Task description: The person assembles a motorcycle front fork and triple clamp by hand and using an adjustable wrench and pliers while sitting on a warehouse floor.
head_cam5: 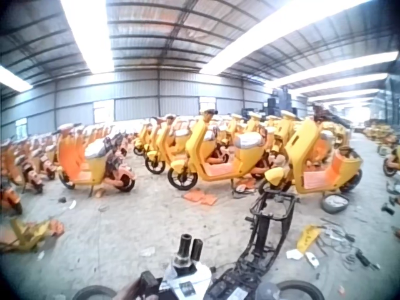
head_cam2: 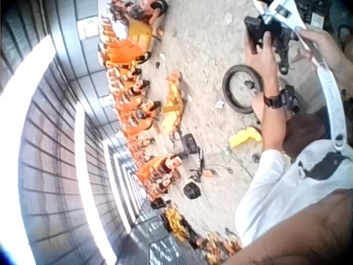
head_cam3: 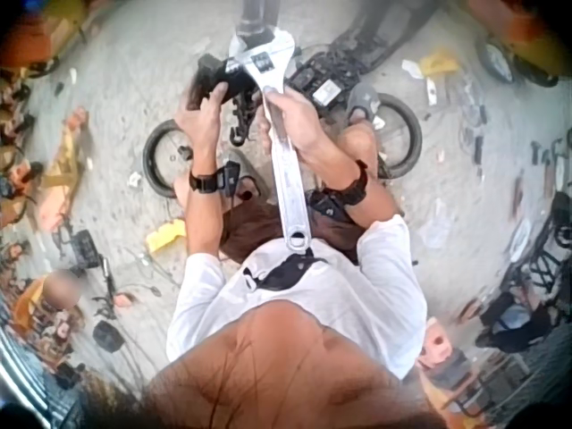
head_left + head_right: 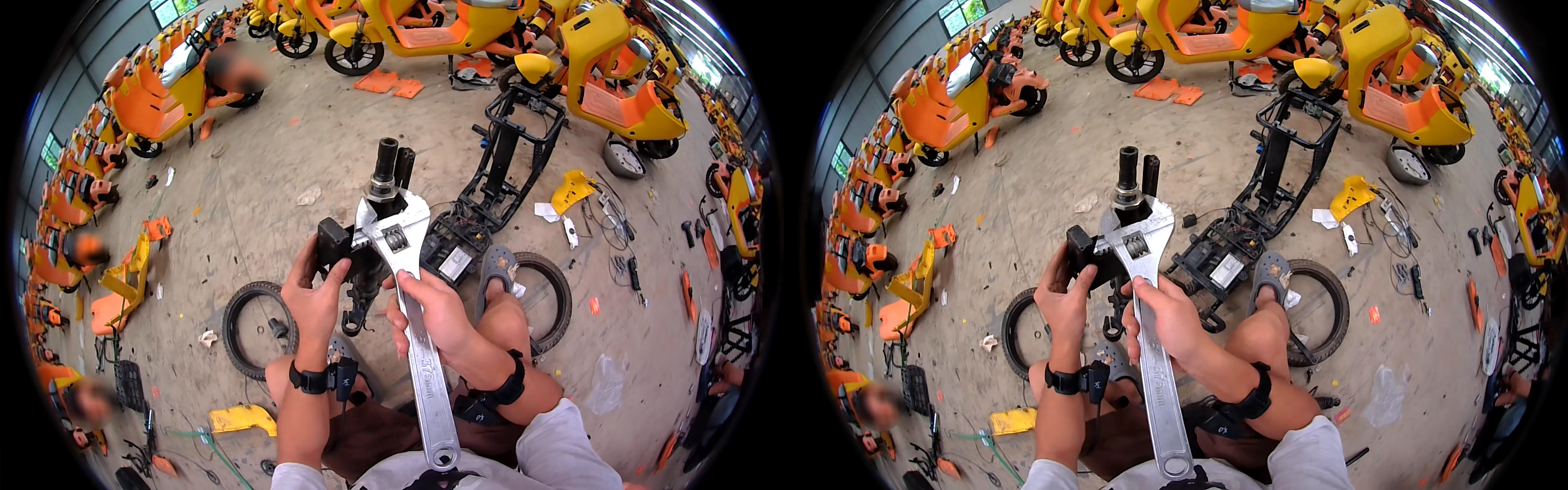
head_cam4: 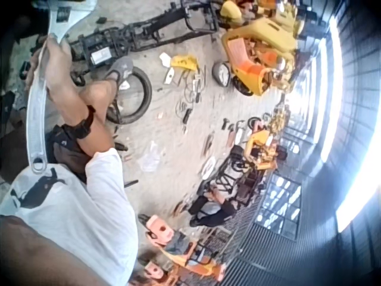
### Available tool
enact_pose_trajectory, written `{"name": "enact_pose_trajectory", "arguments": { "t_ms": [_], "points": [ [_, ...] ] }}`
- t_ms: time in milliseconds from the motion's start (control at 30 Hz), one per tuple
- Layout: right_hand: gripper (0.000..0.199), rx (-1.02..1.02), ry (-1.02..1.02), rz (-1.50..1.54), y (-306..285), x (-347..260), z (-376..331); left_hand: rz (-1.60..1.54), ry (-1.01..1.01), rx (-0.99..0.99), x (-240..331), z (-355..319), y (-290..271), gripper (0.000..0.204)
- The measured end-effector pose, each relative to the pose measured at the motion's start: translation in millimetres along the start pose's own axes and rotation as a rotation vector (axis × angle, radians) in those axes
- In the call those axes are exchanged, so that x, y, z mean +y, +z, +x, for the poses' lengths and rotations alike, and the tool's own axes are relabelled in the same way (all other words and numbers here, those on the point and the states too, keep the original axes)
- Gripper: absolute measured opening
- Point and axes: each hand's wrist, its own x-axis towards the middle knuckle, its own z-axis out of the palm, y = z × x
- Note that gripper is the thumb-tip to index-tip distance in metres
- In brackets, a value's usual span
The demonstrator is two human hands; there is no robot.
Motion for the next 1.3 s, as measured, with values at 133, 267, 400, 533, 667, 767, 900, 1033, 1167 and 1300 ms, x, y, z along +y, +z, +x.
{"name": "enact_pose_trajectory", "arguments": {
  "t_ms": [133,267,400,533,667,767,900,1033,1167,1300],
  "points": [
    [0.03,-0.001,-0.018,-0.019,0,2,1,0.003,-0.022,-0.041,0,1,-3,0.057],
    [0.03,0.0,-0.015,-0.029,0,-1,-3,0.023,-0.024,-0.036,0,1,-5,0.057],
    [0.027,-0.031,-0.015,-0.025,-6,-2,-3,0.032,-0.024,-0.037,4,0,-5,0.057],
    [0.027,-0.038,-0.019,-0.071,-13,-6,4,0.02,-0.035,-0.037,5,0,-3,0.057],
    [0.028,-0.008,-0.001,-0.078,-9,-9,3,0.028,-0.035,-0.026,4,0,-2,0.056],
    [0.029,0.025,-0.003,-0.056,-1,-4,1,0.03,-0.035,-0.024,3,-1,-3,0.055],
    [0.027,0.031,0.003,0.055,20,-4,1,0.035,-0.035,-0.018,6,-2,-2,0.054],
    [0.026,-0.005,0.003,0.081,35,2,7,0.026,-0.009,0.01,1,-2,-5,0.054],
    [0.023,-0.045,-0.054,0.12,57,6,14,-0.006,-0.075,0.017,7,-1,-3,0.055],
    [0.021,0.022,-0.094,0.127,69,4,21,-0.109,0.032,-0.045,9,-1,-2,0.046]
  ]
}}
